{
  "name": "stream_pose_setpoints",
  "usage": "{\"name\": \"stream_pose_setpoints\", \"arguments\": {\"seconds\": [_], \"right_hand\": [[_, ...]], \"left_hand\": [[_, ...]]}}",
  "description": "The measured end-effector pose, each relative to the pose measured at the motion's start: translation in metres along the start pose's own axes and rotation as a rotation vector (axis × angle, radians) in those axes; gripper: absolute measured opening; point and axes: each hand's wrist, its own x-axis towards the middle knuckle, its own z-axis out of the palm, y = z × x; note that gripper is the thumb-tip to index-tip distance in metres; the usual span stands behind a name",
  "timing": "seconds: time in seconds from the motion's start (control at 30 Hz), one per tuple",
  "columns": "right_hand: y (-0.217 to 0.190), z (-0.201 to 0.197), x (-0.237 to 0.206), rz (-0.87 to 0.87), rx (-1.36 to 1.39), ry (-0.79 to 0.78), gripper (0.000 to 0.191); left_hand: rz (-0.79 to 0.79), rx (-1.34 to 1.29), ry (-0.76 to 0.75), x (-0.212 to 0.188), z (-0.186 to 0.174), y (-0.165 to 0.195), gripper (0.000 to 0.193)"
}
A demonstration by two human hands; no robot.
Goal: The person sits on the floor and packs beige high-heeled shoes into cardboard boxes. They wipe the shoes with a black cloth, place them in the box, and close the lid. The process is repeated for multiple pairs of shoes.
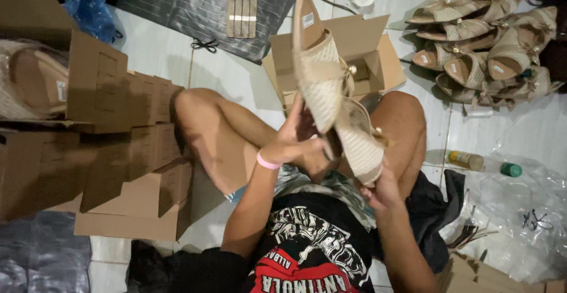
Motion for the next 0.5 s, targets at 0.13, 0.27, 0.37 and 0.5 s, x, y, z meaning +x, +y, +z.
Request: {"name": "stream_pose_setpoints", "arguments": {"seconds": [0.13, 0.27, 0.37, 0.5], "right_hand": [[0.012, -0.019, 0.011, 0.245, 0.155, 0.151, 0.048], [0.011, -0.021, 0.013, 0.248, 0.309, -0.318, 0.062], [0.009, -0.016, 0.013, 0.223, 0.310, -0.273, 0.057], [0.002, -0.001, 0.010, -0.029, 0.013, 0.082, 0.020]], "left_hand": [[-0.063, 0.264, 0.055, 0.020, 0.034, 0.037, 0.127], [-0.068, 0.283, 0.090, 0.029, 0.049, 0.050, 0.129], [-0.063, 0.280, 0.100, 0.024, 0.043, 0.039, 0.129], [-0.002, 0.262, -0.017, 0.011, 0.017, 0.027, 0.116]]}}
